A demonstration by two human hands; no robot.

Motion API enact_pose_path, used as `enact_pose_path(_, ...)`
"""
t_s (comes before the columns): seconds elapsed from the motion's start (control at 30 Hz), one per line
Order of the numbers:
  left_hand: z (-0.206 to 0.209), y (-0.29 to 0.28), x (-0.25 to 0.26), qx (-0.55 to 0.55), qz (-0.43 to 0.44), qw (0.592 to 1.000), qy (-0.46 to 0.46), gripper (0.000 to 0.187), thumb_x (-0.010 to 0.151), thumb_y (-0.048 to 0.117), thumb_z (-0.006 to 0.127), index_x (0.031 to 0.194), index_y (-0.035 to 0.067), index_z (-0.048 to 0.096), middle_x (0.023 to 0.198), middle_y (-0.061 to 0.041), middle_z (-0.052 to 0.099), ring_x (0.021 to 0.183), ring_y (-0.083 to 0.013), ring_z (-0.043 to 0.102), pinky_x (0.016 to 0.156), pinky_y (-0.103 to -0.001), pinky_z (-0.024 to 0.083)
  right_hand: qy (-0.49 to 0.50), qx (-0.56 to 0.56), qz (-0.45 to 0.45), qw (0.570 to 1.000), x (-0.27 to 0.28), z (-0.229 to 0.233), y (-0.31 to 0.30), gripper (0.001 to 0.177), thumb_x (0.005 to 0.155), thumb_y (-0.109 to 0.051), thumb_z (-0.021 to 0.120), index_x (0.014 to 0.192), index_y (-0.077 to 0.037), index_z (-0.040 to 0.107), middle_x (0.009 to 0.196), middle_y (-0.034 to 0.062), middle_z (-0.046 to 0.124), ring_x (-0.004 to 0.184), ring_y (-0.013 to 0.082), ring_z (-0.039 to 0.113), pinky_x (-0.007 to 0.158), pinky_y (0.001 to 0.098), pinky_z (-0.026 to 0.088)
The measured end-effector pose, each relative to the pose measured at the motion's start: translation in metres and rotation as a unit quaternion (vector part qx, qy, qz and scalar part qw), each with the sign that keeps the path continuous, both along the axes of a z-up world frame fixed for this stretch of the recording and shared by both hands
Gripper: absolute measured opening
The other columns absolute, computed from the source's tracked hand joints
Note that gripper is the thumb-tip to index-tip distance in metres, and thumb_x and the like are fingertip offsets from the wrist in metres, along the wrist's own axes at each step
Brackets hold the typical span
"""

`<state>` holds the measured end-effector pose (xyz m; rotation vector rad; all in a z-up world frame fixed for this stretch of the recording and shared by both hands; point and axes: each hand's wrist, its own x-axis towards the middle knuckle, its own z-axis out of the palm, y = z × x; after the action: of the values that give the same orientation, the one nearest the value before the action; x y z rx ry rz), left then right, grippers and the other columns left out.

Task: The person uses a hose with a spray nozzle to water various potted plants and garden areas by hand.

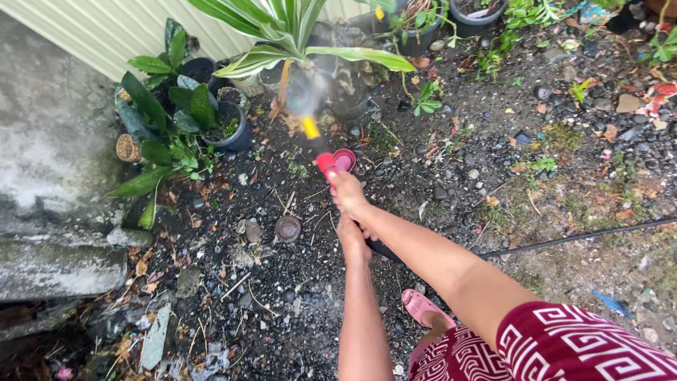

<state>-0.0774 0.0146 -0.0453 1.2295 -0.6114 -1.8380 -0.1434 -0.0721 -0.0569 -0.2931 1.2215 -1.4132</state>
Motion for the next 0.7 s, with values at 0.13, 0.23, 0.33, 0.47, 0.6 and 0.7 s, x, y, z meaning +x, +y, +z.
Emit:
enact_pose_path(0.13, 0.005, -0.009, 0.023, -0.024, 0.102, 0.994, 0.026, 0.042, 0.109, 0.043, 0.039, 0.095, 0.006, 0.056, 0.064, 0.0, 0.051, 0.044, -0.0107, 0.043, 0.037, -0.029, 0.034, 0.067, -0.006, 0.082, 0.994, 0.041, 0.023, -0.014, 0.025, 0.097, -0.036, 0.057, 0.091, -0.012, 0.057, 0.065, -0.002, 0.052, 0.046, 0.0112, 0.044, 0.038, 0.03, 0.033)
enact_pose_path(0.23, 0.009, -0.012, 0.042, -0.046, 0.156, 0.985, 0.051, 0.04, 0.11, 0.038, 0.043, 0.1, 0.002, 0.059, 0.075, -0.004, 0.061, 0.055, -0.012, 0.053, 0.045, -0.028, 0.04, 0.155, -0.038, 0.142, 0.977, 0.072, 0.024, -0.025, 0.03, 0.096, -0.037, 0.058, 0.088, -0.008, 0.06, 0.065, 0.0014, 0.056, 0.05, 0.0143, 0.051, 0.044, 0.0336, 0.04)
enact_pose_path(0.33, 0.015, -0.007, 0.056, -0.065, 0.199, 0.976, 0.053, 0.039, 0.11, 0.038, 0.044, 0.108, 0.002, 0.06, 0.084, -0.004, 0.062, 0.067, -0.0127, 0.06, 0.054, -0.03, 0.047, 0.25, -0.061, 0.194, 0.947, 0.098, 0.015, -0.034, 0.033, 0.095, -0.037, 0.055, 0.086, -0.006, 0.063, 0.065, 0.0046, 0.062, 0.054, 0.0179, 0.059, 0.052, 0.0367, 0.046)
enact_pose_path(0.47, 0.025, -0.001, 0.068, -0.045, 0.235, 0.971, 0.015, 0.044, 0.107, 0.039, 0.04, 0.115, 0.001, 0.06, 0.094, -0.006, 0.065, 0.077, -0.0136, 0.065, 0.062, -0.03, 0.054, 0.28, -0.069, 0.231, 0.929, 0.119, 0.015, -0.034, 0.031, 0.094, -0.035, 0.054, 0.091, -0.006, 0.064, 0.067, 0.0057, 0.064, 0.056, 0.0204, 0.062, 0.056, 0.0401, 0.048)
enact_pose_path(0.6, 0.022, -0.004, 0.07, -0.081, 0.218, 0.972, -0.007, 0.043, 0.107, 0.039, 0.041, 0.118, 0.001, 0.06, 0.094, -0.006, 0.063, 0.076, -0.0127, 0.062, 0.057, -0.029, 0.048, 0.291, -0.106, 0.186, 0.932, 0.116, 0.031, -0.029, 0.029, 0.097, -0.034, 0.054, 0.093, -0.007, 0.064, 0.067, 0.0035, 0.062, 0.057, 0.0171, 0.061, 0.054, 0.0362, 0.047)
enact_pose_path(0.7, 0.017, -0.009, 0.063, -0.088, 0.193, 0.977, 0.006, 0.04, 0.108, 0.038, 0.044, 0.117, 0.003, 0.061, 0.089, -0.002, 0.062, 0.069, -0.0091, 0.057, 0.052, -0.026, 0.043, 0.167, -0.058, 0.144, 0.974, 0.098, 0.047, -0.021, 0.022, 0.097, -0.03, 0.053, 0.102, -0.011, 0.062, 0.068, 0.0003, 0.056, 0.052, 0.0132, 0.052, 0.045, 0.0331, 0.043)
